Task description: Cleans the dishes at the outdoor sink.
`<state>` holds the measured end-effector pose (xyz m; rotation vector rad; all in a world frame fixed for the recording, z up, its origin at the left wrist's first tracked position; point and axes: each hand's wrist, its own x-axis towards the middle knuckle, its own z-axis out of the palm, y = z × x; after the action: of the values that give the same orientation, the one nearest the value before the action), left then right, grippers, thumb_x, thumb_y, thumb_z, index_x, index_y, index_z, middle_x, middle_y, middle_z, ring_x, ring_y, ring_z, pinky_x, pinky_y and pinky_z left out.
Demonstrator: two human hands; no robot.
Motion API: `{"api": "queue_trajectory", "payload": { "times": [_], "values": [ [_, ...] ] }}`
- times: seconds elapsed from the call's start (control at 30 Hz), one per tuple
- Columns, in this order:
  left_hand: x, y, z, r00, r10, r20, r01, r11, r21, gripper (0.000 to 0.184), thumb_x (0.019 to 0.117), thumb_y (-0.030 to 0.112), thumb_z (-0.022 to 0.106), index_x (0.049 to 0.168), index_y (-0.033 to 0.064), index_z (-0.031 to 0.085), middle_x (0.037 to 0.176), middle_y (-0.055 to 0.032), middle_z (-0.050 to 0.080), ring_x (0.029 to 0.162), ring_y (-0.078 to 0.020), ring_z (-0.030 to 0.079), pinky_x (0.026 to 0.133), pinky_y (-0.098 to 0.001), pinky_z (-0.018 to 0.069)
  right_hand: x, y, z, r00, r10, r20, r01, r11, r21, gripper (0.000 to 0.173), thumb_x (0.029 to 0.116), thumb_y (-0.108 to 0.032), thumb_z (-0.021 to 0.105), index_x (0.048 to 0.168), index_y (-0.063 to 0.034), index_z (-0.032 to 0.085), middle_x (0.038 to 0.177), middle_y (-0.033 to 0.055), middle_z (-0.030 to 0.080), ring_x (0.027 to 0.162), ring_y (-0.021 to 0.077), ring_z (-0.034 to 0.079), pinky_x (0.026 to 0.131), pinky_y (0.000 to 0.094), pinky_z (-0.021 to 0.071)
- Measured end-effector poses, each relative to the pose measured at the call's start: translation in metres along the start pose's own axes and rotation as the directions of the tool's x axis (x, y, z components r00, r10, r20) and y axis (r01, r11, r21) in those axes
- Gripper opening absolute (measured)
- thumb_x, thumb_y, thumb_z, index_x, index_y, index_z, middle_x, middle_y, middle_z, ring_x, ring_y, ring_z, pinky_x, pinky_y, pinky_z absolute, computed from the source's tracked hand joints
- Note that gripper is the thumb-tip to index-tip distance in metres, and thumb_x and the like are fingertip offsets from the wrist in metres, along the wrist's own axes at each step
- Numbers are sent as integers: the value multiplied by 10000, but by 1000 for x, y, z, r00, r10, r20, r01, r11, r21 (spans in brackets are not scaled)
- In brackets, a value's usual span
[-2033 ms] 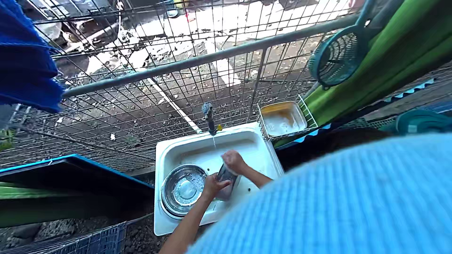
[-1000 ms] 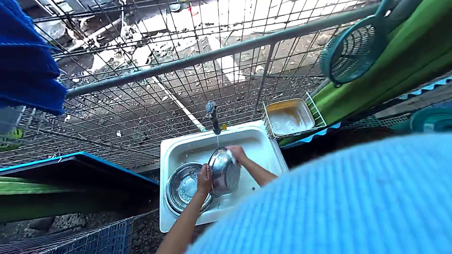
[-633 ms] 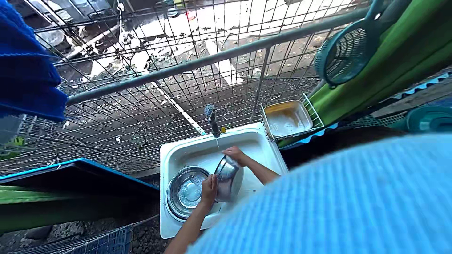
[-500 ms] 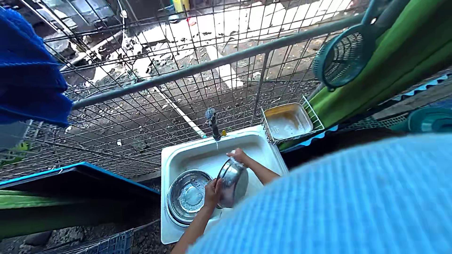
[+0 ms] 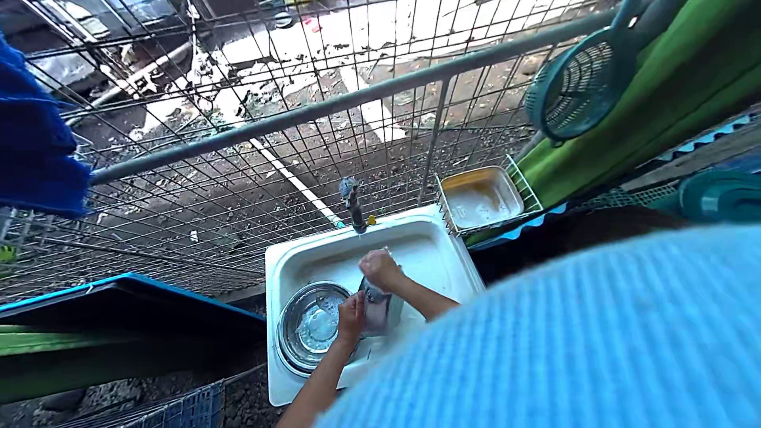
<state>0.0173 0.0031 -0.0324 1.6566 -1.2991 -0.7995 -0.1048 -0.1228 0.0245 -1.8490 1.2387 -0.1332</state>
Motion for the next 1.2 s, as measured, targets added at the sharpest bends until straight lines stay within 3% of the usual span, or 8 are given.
{"api": "queue_trajectory", "payload": {
  "times": [0.1,0.27,0.47,0.57,0.77,0.87,1.03,1.2],
  "values": [
    [-11,-6,-3,999,52,-12,-52,998,-25,433,1047,178,455,776,-77,675,656,-94,637,613,-103,607,657,-305,533,-9,-3,8,981,-193,7,194,980,-39,394,1045,-281,545,1045,65,733,1119,246,703,1180,380,626,1133,521,392],
    [-23,-11,-6,995,98,9,-98,995,-13,456,1021,212,476,703,-68,645,599,-75,599,564,-83,574,605,-279,506,30,92,-1,962,261,82,-266,826,496,385,1065,-223,568,1200,128,651,1226,306,652,1155,378,623,1056,530,450],
    [13,21,-12,953,-252,166,271,957,-103,333,1066,85,409,940,-114,645,737,-109,585,692,-154,556,719,-357,492,9,-49,-6,956,-28,294,134,928,-348,446,1069,-351,497,1091,31,725,1145,250,710,1167,410,644,1044,593,436],
    [7,-8,-10,980,-197,34,199,976,-87,393,1079,151,427,912,-103,675,726,-118,613,685,-168,575,718,-390,504,36,9,4,985,-120,125,119,993,16,385,1015,-326,623,1069,35,745,1087,255,716,1104,408,666,1008,604,487],
    [8,-21,-18,839,-522,-152,493,849,-192,409,1118,173,389,1207,-169,597,1133,-329,635,1078,-369,610,1006,-518,450,-1,99,67,896,427,-119,-331,823,462,504,1098,-370,478,1334,49,630,1342,299,620,1295,436,571,1119,593,406],
    [17,-26,-19,808,-573,-136,529,808,-257,408,1125,180,365,1204,-150,592,1137,-310,622,1058,-347,597,981,-510,456,-46,68,108,954,61,-292,-10,985,173,507,1086,-202,421,1475,120,454,1561,323,406,1502,445,340,1264,535,243],
    [24,-18,-14,808,-573,-138,531,809,-251,408,1125,186,366,1146,-136,615,1050,-278,636,979,-315,607,928,-493,476,5,31,86,856,-426,-292,478,868,135,293,996,-84,556,1173,64,737,1334,217,673,1380,426,524,1211,555,325],
    [17,-20,-17,751,-641,-157,567,749,-343,450,1133,237,353,1236,-124,599,1192,-296,625,1094,-325,601,994,-489,460,-6,100,74,977,131,-169,-84,962,259,467,1117,-218,376,1458,72,512,1462,280,551,1404,402,504,1210,533,340]
  ]
}}
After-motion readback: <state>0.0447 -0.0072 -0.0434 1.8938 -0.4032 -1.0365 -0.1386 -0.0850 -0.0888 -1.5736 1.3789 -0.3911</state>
